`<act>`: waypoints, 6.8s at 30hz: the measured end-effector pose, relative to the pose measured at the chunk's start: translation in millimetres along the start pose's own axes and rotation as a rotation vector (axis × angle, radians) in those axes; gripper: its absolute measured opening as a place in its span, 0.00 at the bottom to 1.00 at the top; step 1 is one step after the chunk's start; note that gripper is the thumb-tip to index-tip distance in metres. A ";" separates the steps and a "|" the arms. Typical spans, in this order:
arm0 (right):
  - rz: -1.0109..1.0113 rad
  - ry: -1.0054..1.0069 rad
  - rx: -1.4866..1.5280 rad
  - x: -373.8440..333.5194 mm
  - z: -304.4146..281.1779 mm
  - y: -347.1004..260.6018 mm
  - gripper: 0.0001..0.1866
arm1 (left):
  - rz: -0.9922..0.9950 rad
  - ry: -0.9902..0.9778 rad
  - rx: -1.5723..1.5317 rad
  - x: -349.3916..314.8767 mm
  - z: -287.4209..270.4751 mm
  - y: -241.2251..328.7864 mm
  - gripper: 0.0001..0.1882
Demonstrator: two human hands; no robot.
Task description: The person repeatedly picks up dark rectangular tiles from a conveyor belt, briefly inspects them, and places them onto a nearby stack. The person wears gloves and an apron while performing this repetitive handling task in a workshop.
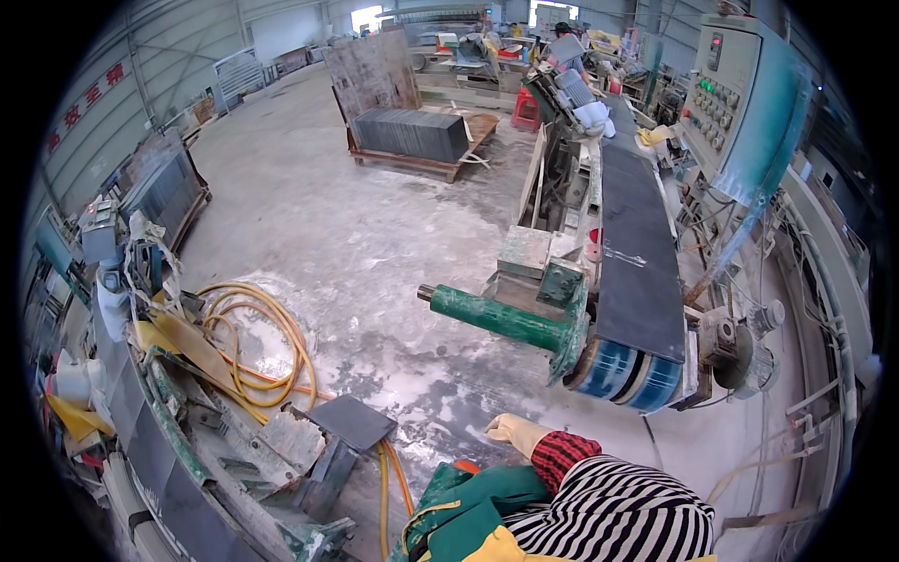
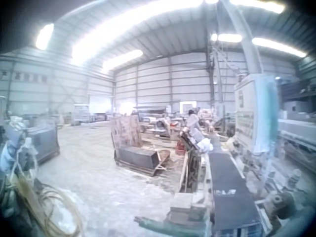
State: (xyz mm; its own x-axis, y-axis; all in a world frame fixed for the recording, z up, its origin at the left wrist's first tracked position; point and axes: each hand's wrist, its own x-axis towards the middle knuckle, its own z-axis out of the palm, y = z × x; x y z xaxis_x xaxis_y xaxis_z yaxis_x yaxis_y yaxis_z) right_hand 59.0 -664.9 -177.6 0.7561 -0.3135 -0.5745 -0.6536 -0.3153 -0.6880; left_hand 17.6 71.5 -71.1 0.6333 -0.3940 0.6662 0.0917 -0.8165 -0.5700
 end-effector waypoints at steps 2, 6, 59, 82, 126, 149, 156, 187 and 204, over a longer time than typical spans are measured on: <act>-0.041 -0.006 0.020 16.1 9.8 20.8 0.16 | -0.023 -0.015 -0.046 3.0 0.0 -0.1 0.18; -0.037 -0.021 0.075 25.9 24.1 23.5 0.16 | -0.064 -0.038 -0.131 8.3 -2.7 0.0 0.18; -0.702 -0.595 1.172 -183.6 -74.6 -156.7 0.36 | -1.490 -0.915 -2.493 368.9 -252.3 229.3 0.32; -0.125 0.716 1.829 -362.3 -102.1 66.3 0.19 | -0.128 -2.477 -1.834 367.9 -373.2 605.1 0.18; 0.024 0.741 2.003 -280.5 -114.6 120.7 0.19 | 0.787 -1.538 -1.804 397.2 -338.0 685.0 0.26; 0.379 0.506 1.686 -280.7 -165.9 78.5 0.21 | -0.758 -1.957 -2.025 308.9 -78.1 504.3 0.29; 0.332 0.536 1.721 -283.8 -167.6 74.1 0.21 | -0.852 -2.042 -1.847 346.1 -103.6 523.6 0.25; 0.297 0.641 1.852 -289.9 -170.3 62.7 0.25 | -0.710 -2.204 -1.644 306.1 -96.4 540.0 0.22; 0.280 0.584 2.002 -291.6 -183.8 64.2 0.24 | -0.369 -2.051 -1.973 301.1 -136.3 484.5 0.41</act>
State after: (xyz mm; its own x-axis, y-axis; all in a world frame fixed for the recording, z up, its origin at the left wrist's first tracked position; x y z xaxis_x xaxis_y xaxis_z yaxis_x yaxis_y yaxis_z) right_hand -209.8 -758.4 27.2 0.3114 -0.4734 -0.8240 0.5010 0.8186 -0.2809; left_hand 148.0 -500.2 -81.2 0.3436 -0.5912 -0.7297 0.6334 -0.4277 0.6448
